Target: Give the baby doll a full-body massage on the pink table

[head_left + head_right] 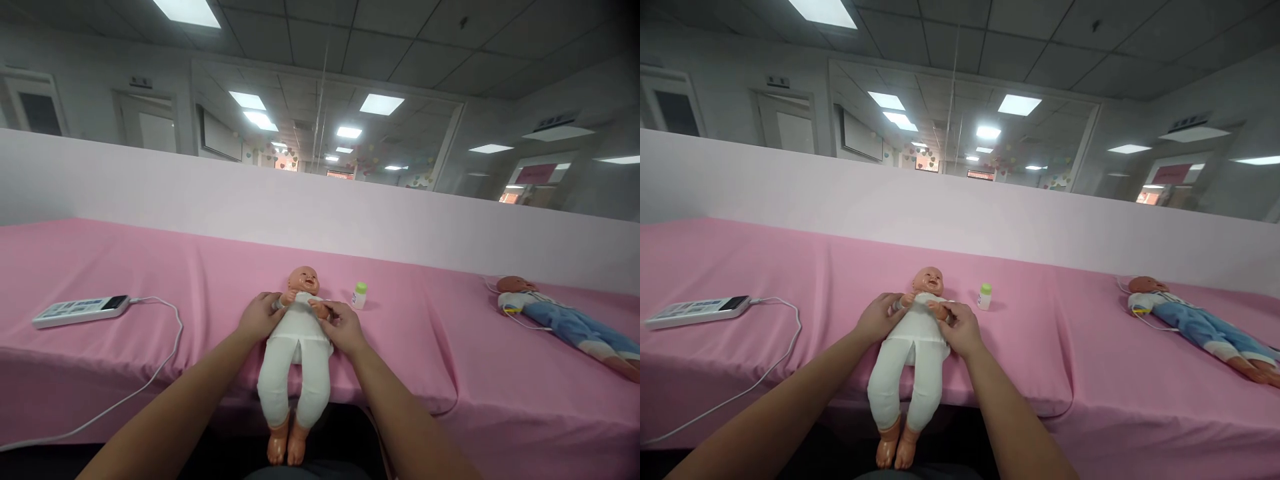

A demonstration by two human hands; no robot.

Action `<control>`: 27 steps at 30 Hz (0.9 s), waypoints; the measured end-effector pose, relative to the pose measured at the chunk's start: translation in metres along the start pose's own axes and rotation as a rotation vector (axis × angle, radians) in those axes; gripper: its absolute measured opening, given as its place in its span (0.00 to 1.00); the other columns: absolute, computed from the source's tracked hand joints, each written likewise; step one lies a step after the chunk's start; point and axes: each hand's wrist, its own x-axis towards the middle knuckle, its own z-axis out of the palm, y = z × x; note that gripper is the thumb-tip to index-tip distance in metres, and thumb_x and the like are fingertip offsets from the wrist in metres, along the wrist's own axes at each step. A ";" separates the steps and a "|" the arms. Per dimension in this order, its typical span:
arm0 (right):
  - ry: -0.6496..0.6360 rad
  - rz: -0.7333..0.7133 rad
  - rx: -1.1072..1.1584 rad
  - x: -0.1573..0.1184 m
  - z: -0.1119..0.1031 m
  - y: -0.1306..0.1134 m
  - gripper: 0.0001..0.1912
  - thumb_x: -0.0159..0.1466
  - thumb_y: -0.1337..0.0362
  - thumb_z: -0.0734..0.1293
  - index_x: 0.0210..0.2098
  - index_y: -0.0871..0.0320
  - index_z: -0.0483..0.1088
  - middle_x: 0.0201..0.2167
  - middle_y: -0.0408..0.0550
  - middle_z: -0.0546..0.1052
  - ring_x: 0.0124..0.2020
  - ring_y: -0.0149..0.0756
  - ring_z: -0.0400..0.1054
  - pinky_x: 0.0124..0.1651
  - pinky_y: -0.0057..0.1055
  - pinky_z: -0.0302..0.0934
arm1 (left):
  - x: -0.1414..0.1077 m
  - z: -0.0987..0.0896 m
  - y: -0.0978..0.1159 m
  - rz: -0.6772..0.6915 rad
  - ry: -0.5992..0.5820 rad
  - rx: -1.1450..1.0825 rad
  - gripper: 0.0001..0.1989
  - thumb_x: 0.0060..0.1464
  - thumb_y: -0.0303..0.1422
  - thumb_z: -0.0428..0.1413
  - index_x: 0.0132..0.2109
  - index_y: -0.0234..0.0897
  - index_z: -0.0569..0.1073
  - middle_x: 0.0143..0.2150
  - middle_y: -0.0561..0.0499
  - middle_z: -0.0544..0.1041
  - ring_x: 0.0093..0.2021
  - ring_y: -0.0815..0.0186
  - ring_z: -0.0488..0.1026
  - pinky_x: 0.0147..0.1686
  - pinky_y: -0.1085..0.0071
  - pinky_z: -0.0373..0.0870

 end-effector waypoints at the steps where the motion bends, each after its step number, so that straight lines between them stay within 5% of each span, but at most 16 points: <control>1: -0.023 -0.049 -0.056 0.000 0.000 -0.003 0.20 0.59 0.63 0.73 0.52 0.47 0.80 0.49 0.47 0.82 0.51 0.48 0.74 0.53 0.44 0.71 | 0.000 0.001 0.002 0.043 -0.011 0.049 0.23 0.63 0.45 0.56 0.61 0.44 0.76 0.59 0.42 0.77 0.55 0.50 0.75 0.56 0.57 0.70; 5: -0.108 -0.151 -0.173 0.001 0.000 -0.006 0.22 0.60 0.64 0.73 0.53 0.44 0.81 0.50 0.47 0.81 0.54 0.49 0.71 0.60 0.48 0.66 | 0.003 0.003 0.007 0.065 -0.060 0.156 0.23 0.64 0.43 0.55 0.63 0.45 0.77 0.61 0.42 0.76 0.58 0.47 0.72 0.60 0.55 0.67; 9: -0.058 -0.110 -0.143 0.002 0.003 -0.003 0.22 0.59 0.63 0.74 0.53 0.46 0.81 0.50 0.47 0.82 0.54 0.50 0.71 0.61 0.49 0.66 | 0.004 0.003 0.006 0.072 -0.040 0.127 0.22 0.64 0.42 0.56 0.63 0.46 0.76 0.61 0.42 0.76 0.60 0.48 0.72 0.61 0.55 0.66; 13: 0.059 0.118 0.042 0.004 0.000 0.010 0.21 0.62 0.55 0.73 0.53 0.51 0.79 0.48 0.49 0.83 0.47 0.47 0.76 0.50 0.42 0.71 | 0.006 0.004 0.000 -0.031 0.024 -0.010 0.21 0.64 0.44 0.55 0.59 0.43 0.76 0.56 0.42 0.79 0.54 0.49 0.76 0.52 0.58 0.71; 18: 0.358 0.412 0.190 0.011 -0.015 0.042 0.24 0.61 0.46 0.71 0.49 0.56 0.78 0.38 0.50 0.84 0.38 0.45 0.78 0.39 0.36 0.73 | 0.012 0.004 -0.017 -0.345 0.111 -0.281 0.16 0.65 0.48 0.52 0.45 0.41 0.74 0.41 0.45 0.82 0.41 0.51 0.80 0.40 0.60 0.73; 22: 0.469 0.587 0.257 0.011 -0.023 0.063 0.25 0.58 0.46 0.73 0.49 0.55 0.76 0.37 0.51 0.83 0.33 0.46 0.79 0.31 0.36 0.74 | 0.018 0.005 -0.031 -0.549 0.210 -0.599 0.16 0.65 0.47 0.52 0.47 0.39 0.72 0.46 0.41 0.82 0.42 0.53 0.82 0.40 0.61 0.79; 27: 0.552 0.706 0.337 0.010 -0.023 0.067 0.27 0.58 0.46 0.74 0.49 0.56 0.73 0.42 0.56 0.83 0.35 0.49 0.81 0.28 0.38 0.75 | 0.020 0.006 -0.037 -0.598 0.223 -0.730 0.14 0.66 0.45 0.53 0.47 0.38 0.71 0.49 0.38 0.81 0.43 0.53 0.83 0.41 0.61 0.81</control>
